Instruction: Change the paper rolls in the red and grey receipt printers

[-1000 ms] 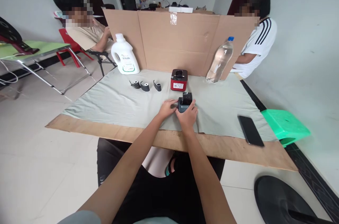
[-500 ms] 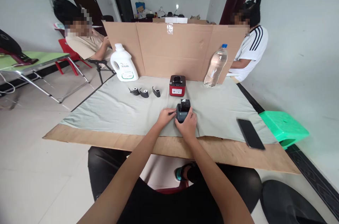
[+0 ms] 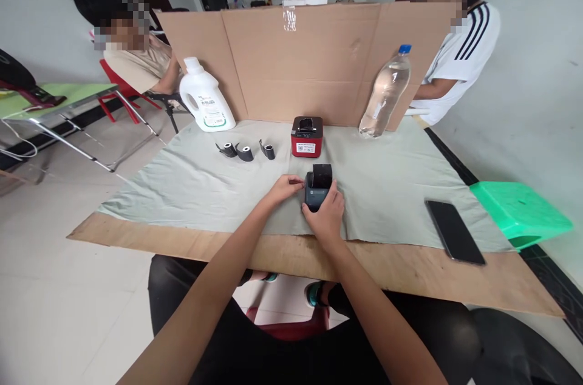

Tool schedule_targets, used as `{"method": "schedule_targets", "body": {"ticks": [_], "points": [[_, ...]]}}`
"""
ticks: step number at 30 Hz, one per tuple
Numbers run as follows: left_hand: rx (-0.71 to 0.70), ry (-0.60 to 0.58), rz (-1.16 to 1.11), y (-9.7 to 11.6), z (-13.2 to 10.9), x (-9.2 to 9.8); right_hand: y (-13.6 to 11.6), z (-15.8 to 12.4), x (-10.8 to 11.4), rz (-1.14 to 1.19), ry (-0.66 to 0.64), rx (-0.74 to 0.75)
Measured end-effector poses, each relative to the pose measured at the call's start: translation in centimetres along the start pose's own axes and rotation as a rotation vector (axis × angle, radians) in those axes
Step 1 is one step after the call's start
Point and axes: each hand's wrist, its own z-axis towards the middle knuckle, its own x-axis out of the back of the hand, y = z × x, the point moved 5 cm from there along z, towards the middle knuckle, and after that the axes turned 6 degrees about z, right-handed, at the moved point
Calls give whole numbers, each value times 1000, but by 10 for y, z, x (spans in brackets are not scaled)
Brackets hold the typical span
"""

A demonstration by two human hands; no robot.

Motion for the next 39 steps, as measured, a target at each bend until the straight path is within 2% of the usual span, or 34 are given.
{"method": "schedule_targets", "body": {"ticks": [5, 8, 11, 18, 25, 31, 39], "points": [[105, -299, 32, 17, 9, 10, 4, -4, 0, 41, -6, 27], [145, -411, 41, 25, 12, 13, 6, -6, 1, 49, -40, 42], [166, -467, 38, 27, 14, 13, 7, -6, 2, 40, -57, 46], [175, -450, 25, 26, 15, 11, 8, -6, 1, 31, -76, 41], [162, -341, -36, 25, 13, 11, 11, -5, -3, 4, -45, -2], [170, -323, -16, 27, 13, 9, 11, -4, -3, 11, -31, -6], [106, -308, 49, 26, 18, 8, 13, -5, -4, 28, -37, -1]]}}
